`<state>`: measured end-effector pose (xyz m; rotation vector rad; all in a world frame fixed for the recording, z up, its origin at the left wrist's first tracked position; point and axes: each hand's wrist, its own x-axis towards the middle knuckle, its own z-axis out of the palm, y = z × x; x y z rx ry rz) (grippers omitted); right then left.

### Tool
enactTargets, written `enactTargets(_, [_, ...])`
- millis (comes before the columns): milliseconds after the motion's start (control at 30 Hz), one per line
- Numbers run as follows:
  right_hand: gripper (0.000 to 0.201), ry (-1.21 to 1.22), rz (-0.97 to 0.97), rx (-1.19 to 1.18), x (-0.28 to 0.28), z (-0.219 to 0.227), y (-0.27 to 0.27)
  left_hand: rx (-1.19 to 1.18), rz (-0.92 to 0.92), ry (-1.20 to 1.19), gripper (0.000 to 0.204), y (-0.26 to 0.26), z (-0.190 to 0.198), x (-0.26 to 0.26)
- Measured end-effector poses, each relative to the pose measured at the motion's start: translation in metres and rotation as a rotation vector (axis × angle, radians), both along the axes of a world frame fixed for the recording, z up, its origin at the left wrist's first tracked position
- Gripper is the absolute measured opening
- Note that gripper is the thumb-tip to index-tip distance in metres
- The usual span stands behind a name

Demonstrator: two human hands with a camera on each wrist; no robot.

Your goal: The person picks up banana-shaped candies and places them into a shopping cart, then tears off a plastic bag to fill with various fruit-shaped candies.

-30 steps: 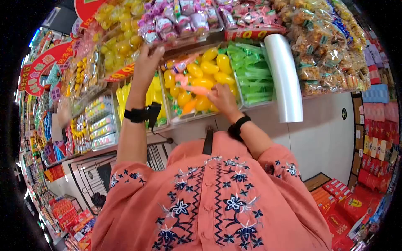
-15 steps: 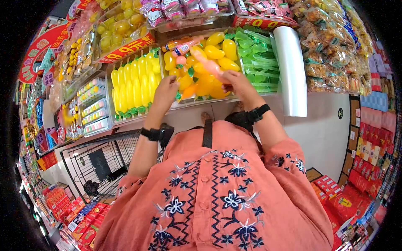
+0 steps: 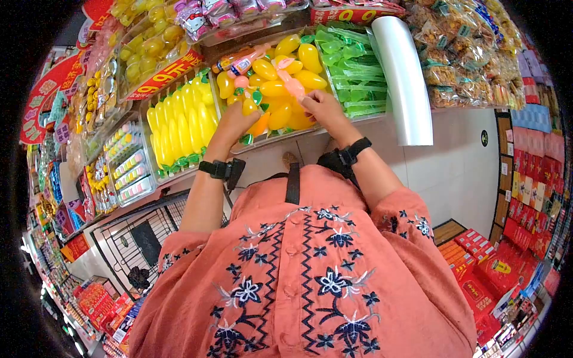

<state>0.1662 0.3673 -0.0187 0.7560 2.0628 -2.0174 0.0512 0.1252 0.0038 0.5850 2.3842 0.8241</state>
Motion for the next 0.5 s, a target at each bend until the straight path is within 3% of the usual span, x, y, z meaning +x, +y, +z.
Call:
enactTargets(67, [0.035, 0.011, 0.067, 0.142, -0.001, -0.010, -0.003, -0.021, 0.078, -0.057, 0.058, -0.003, -0.009, 0.006])
enactTargets(167, [0.038, 0.025, 0.221, 0.322, -0.005, -0.013, -0.004, 0.254, -0.003, -0.077, 0.061, 0.000, -0.007, 0.017])
enactTargets(267, [0.040, 0.007, 0.283, 0.307, -0.005, -0.009, -0.007, 0.172, 0.039, 0.040, 0.064, -0.012, -0.067, 0.013])
enactTargets(367, [0.038, -0.036, 0.260, 0.318, -0.007, -0.009, -0.008, 0.090, 0.094, 0.313, 0.060, -0.019, -0.026, 0.031])
enactTargets(467, [0.034, -0.005, 0.175, 0.353, -0.007, -0.026, -0.008, 0.301, 0.171, 0.371, 0.049, -0.038, 0.016, 0.039])
enactTargets(500, [0.033, 0.017, 0.161, 0.368, -0.007, -0.027, -0.008, 0.358, 0.280, 0.339, 0.043, -0.048, 0.036, 0.044])
